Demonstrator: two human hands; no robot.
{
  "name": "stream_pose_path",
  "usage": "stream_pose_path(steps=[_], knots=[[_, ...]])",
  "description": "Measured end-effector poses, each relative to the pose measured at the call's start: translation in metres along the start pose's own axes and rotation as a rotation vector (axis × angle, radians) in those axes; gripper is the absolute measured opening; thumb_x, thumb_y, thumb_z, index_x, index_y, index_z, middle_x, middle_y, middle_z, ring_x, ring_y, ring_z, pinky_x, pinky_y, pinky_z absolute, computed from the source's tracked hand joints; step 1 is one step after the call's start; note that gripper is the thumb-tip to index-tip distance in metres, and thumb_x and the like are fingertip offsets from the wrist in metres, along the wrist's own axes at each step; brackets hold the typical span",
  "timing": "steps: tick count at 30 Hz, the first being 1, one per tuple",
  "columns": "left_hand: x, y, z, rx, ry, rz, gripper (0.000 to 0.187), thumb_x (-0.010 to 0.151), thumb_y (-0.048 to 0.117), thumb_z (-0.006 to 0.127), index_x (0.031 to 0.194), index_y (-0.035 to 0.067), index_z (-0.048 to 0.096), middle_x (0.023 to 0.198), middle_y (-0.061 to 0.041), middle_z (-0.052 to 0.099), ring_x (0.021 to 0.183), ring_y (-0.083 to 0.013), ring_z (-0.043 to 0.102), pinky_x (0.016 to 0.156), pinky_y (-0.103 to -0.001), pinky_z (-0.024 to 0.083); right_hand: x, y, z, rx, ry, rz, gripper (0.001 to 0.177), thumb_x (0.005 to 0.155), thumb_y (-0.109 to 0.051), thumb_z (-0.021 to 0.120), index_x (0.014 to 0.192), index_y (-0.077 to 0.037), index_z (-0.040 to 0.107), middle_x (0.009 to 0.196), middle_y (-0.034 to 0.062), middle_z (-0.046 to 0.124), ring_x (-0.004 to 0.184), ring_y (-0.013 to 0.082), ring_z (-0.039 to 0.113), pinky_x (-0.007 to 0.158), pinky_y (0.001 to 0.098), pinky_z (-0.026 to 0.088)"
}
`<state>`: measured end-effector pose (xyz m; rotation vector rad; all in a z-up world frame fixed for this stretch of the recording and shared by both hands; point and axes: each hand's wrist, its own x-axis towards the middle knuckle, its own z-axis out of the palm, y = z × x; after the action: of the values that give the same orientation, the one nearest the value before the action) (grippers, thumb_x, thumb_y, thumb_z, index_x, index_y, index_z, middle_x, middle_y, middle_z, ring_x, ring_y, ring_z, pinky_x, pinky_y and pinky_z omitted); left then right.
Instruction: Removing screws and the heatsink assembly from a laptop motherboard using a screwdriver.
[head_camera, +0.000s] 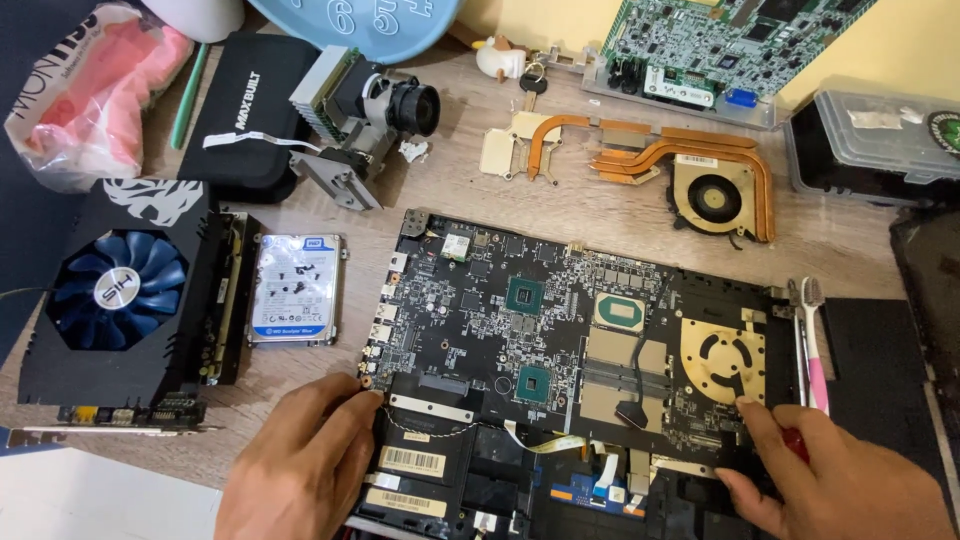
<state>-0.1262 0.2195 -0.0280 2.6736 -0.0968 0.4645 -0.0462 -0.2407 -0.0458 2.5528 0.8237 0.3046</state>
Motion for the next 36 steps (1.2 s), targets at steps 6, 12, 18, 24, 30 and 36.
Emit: stream_pose_path(steps=[6, 12, 18, 24, 30, 36], knots=[[-0.002, -0.002, 0.0, 0.045, -0.047, 0.007, 0.023, 0.096, 0.023, 0.062, 0.116, 0.014, 0.07, 0.123, -0.004, 0.066, 0.107, -0.0236, 0.067, 0.081, -0.037, 0.059, -0.002, 0.0, 0.002, 0.02, 0.025, -0.005, 0.073, 0.073, -0.076, 0.064, 0.126, -0.027, 0.07, 0.096, -0.0046, 0.065, 0.044, 0.0134, 0.061, 0.043, 0.0267, 0.048], [-0.002, -0.003, -0.001, 0.112, -0.107, -0.001, 0.028, 0.09, 0.02, 0.067, 0.117, 0.024, 0.069, 0.123, -0.004, 0.064, 0.105, -0.024, 0.067, 0.073, -0.04, 0.062, -0.003, 0.0, 0.004, 0.047, 0.046, 0.01, 0.076, 0.071, -0.074, 0.068, 0.129, -0.025, 0.071, 0.097, -0.0043, 0.065, 0.045, 0.0136, 0.062, 0.042, 0.0273, 0.048], [0.003, -0.002, -0.014, 0.166, -0.521, -0.172, 0.062, 0.072, 0.059, 0.073, 0.129, 0.04, 0.057, 0.14, -0.001, 0.045, 0.128, -0.0248, 0.052, 0.064, -0.051, 0.067, -0.004, 0.009, 0.017, 0.066, 0.115, -0.085, 0.078, 0.072, -0.074, 0.067, 0.126, -0.018, 0.072, 0.093, 0.0024, 0.065, 0.046, 0.0142, 0.062, 0.043, 0.0266, 0.05], [0.006, 0.017, -0.022, 0.035, -0.563, -0.375, 0.092, 0.056, 0.086, 0.086, 0.129, 0.04, 0.054, 0.144, 0.004, 0.042, 0.126, -0.0226, 0.055, 0.074, -0.052, 0.063, -0.002, 0.012, 0.021, 0.082, 0.192, -0.176, 0.079, 0.074, -0.072, 0.068, 0.123, -0.011, 0.073, 0.091, 0.0097, 0.065, 0.048, 0.0144, 0.061, 0.041, 0.0274, 0.05], [-0.001, 0.014, 0.001, 0.023, -0.104, -0.182, 0.014, 0.093, 0.021, 0.062, 0.107, 0.02, 0.066, 0.116, 0.0, 0.061, 0.1, -0.0214, 0.067, 0.062, -0.04, 0.057, -0.006, 0.008, 0.018, 0.11, 0.102, -0.07, 0.076, 0.073, -0.073, 0.067, 0.126, -0.019, 0.07, 0.095, 0.0051, 0.065, 0.046, 0.0146, 0.062, 0.042, 0.028, 0.053], [0.011, 0.009, 0.003, -0.095, -0.041, -0.128, 0.006, 0.09, 0.011, 0.062, 0.093, 0.013, 0.067, 0.1, -0.004, 0.067, 0.086, -0.0234, 0.066, 0.07, -0.037, 0.055, -0.004, 0.009, 0.016, 0.082, 0.108, -0.076, 0.074, 0.074, -0.074, 0.066, 0.123, -0.019, 0.072, 0.094, 0.0044, 0.066, 0.045, 0.0146, 0.06, 0.041, 0.0269, 0.049]])
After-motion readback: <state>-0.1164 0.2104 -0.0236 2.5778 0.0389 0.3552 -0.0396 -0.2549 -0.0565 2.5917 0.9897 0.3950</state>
